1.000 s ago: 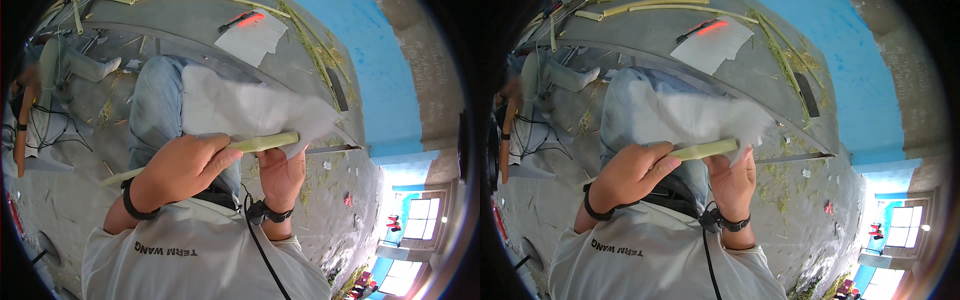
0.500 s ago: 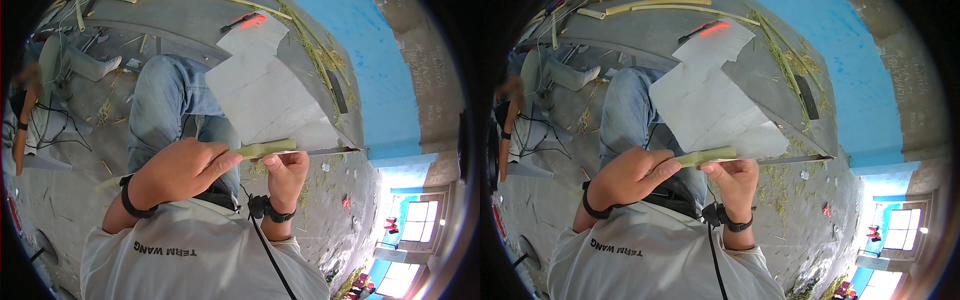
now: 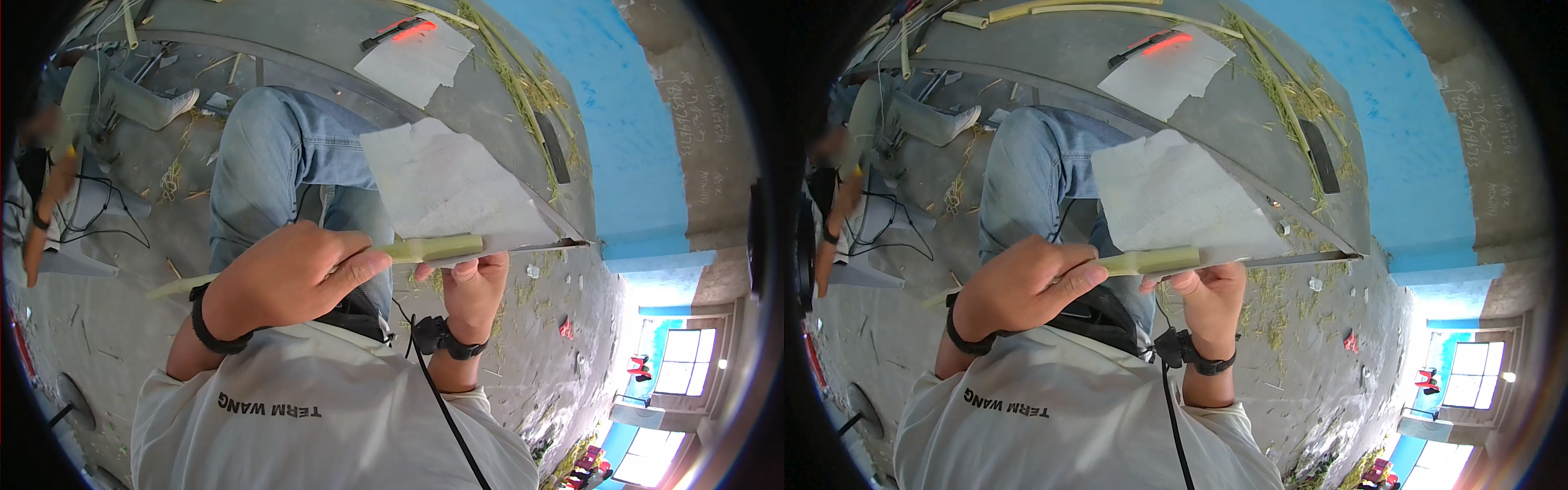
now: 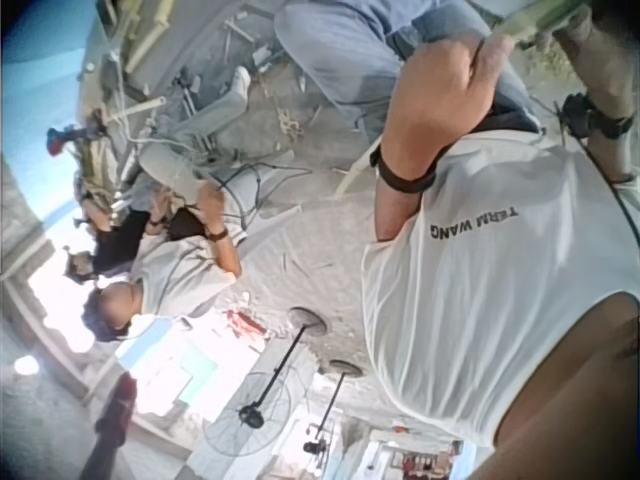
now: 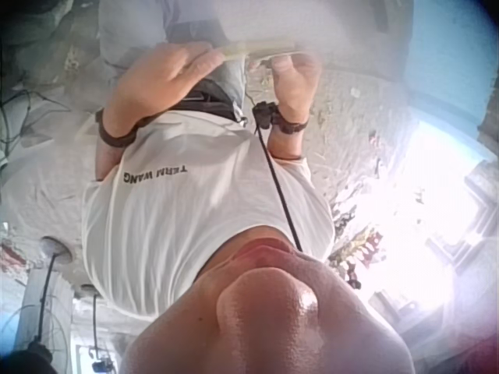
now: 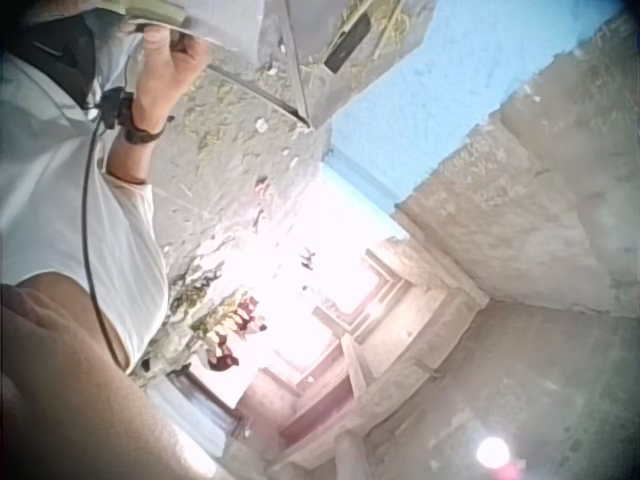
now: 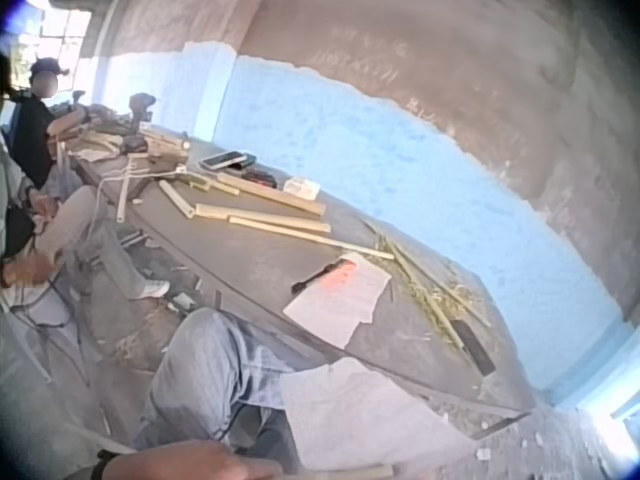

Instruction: Sanding a bamboo stalk with sandpaper.

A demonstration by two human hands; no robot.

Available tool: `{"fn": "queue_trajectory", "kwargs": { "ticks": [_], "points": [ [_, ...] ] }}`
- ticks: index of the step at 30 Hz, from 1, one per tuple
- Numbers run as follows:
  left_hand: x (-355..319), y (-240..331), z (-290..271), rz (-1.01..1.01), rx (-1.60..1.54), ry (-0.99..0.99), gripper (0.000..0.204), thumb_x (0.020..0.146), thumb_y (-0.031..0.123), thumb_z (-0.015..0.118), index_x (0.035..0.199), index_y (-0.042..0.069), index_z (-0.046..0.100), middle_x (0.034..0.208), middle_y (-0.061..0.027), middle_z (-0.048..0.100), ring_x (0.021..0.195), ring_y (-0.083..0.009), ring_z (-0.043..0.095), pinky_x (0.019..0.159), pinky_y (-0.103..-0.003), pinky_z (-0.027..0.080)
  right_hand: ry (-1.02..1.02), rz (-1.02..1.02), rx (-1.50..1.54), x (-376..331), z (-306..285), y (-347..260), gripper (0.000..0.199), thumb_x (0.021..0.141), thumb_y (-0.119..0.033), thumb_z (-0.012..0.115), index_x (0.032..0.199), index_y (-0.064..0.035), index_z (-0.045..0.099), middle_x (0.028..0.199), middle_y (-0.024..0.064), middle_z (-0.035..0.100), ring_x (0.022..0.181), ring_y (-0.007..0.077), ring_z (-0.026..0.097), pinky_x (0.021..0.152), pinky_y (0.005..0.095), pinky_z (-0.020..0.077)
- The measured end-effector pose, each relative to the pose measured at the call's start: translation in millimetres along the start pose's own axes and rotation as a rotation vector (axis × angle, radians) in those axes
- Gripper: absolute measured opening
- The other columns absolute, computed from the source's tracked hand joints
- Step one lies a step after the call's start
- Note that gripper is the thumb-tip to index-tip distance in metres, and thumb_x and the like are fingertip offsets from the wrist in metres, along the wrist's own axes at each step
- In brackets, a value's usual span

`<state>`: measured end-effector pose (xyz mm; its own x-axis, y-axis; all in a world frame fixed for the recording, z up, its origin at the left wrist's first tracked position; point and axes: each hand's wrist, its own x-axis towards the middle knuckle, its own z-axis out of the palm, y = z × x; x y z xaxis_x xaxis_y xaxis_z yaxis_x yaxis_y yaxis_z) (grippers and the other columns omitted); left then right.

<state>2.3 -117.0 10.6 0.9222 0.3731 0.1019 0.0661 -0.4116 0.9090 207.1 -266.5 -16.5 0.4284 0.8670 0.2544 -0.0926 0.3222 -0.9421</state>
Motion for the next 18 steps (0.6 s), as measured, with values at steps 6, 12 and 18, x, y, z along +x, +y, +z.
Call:
{"fn": "queue_trajectory", "kwargs": {
  "ticks": [6, 12, 18],
  "points": [
    [1, -1, 1, -0.034, 0.085, -0.027, 0.042, 0.107, 0.038, 0.056, 0.084, 0.003, 0.060, 0.060, -0.0173, 0.053, 0.055, -0.0401, 0.052, 0.052, -0.045, 0.037, 0.051, 0.164, -0.029, 0, 12, -7, 0.028, 0.098, -0.023, 0.076, 0.096, 0.0035, 0.067, 0.079, 0.0093, 0.069, 0.057, 0.0190, 0.064, 0.051, 0.0293, 0.0494],
    [2, -5, 4, 0.018, 0.354, 0.077, 0.040, 0.104, 0.041, 0.061, 0.085, 0.006, 0.061, 0.061, -0.0162, 0.059, 0.056, -0.0401, 0.059, 0.051, -0.048, 0.041, 0.151, 0.384, -0.128, 3, 16, -6, 0.025, 0.102, -0.023, 0.066, 0.087, -0.0040, 0.063, 0.061, 0.0013, 0.056, 0.043, 0.0085, 0.045, 0.039, 0.0255, 0.0293],
    [1, -12, 8, 0.080, 0.506, 0.091, 0.042, 0.102, 0.045, 0.062, 0.084, 0.007, 0.060, 0.059, -0.0131, 0.060, 0.055, -0.0353, 0.063, 0.047, -0.047, 0.045, -0.056, 0.589, 0.053, 9, 1, -2, 0.032, 0.104, -0.031, 0.056, 0.081, -0.0081, 0.058, 0.051, -0.0028, 0.042, 0.039, 0.0073, 0.033, 0.038, 0.0262, 0.0198]
  ]
}}
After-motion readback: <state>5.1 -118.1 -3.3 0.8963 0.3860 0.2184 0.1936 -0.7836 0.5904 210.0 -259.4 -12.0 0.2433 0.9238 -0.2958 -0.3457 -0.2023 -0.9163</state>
